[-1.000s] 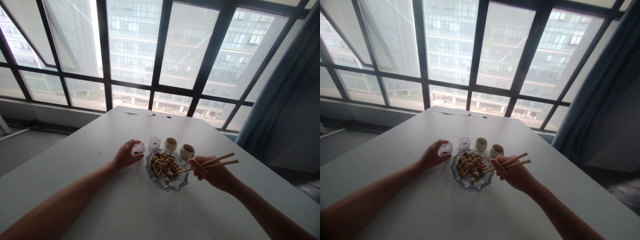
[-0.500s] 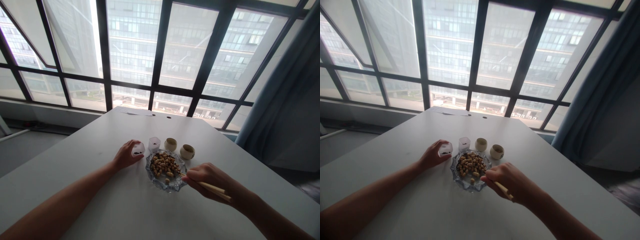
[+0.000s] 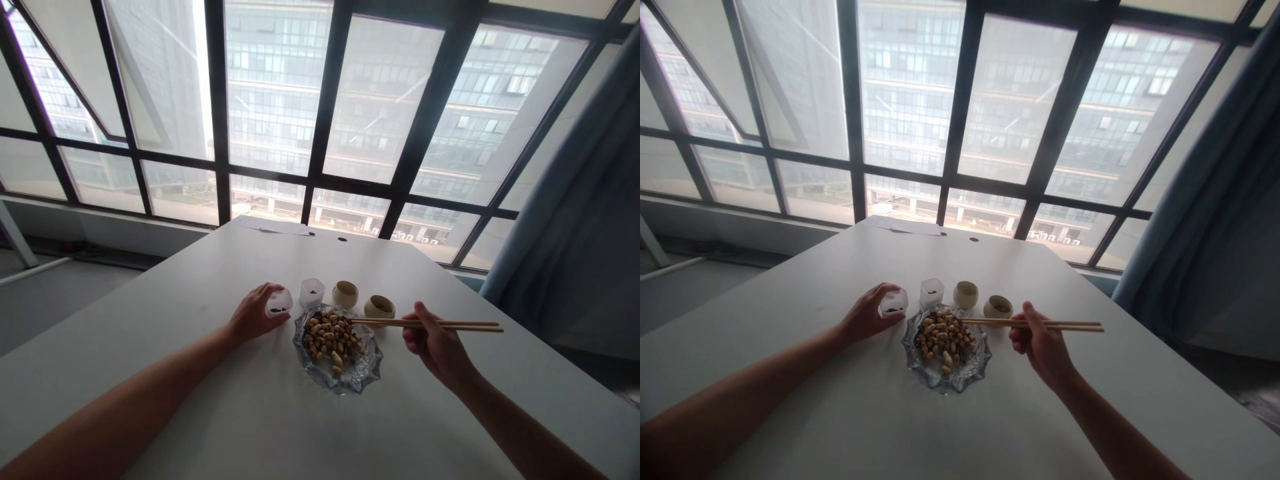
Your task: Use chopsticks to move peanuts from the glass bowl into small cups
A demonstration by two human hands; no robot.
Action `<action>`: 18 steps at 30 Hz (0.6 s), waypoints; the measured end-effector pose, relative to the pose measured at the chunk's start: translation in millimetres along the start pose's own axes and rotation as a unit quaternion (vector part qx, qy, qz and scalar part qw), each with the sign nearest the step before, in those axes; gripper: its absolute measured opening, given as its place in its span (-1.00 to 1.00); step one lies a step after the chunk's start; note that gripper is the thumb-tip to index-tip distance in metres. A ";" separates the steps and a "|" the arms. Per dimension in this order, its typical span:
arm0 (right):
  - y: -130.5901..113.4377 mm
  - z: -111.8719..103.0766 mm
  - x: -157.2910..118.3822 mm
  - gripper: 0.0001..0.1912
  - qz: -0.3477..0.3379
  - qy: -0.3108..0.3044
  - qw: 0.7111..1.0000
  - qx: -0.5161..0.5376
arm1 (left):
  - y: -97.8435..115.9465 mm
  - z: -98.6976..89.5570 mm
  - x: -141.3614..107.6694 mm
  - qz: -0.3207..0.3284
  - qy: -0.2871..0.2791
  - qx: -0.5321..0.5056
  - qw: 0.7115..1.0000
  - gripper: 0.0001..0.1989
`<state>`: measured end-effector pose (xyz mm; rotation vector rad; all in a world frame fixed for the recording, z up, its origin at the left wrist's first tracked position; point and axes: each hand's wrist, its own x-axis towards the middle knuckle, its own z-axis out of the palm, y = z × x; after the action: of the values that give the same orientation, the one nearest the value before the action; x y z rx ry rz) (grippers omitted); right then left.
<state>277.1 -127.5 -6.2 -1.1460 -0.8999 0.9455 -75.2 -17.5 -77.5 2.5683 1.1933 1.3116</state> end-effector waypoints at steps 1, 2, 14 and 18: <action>10.1 0.3 -0.1 -0.45 0.021 0.010 0.999 0.028 | -0.2 0.2 -0.1 -0.003 -0.001 0.000 1.000 -0.53; 19.7 0.5 -0.6 -0.46 0.036 0.020 0.998 0.047 | -0.3 0.4 -0.2 -0.005 -0.001 0.000 1.000 -0.53; 52.1 0.4 -11.1 -0.41 0.034 0.080 0.990 0.112 | 4.3 -1.8 1.3 -0.015 0.001 0.000 1.000 -0.53; 52.5 -0.5 -11.8 -0.41 0.041 0.082 0.990 0.108 | 2.6 -1.2 0.0 -0.017 0.000 0.006 1.000 -0.53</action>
<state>266.3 -130.9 -58.8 -1.0625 -0.6056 0.9756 -74.4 -19.7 -75.8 2.5452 1.2431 1.3014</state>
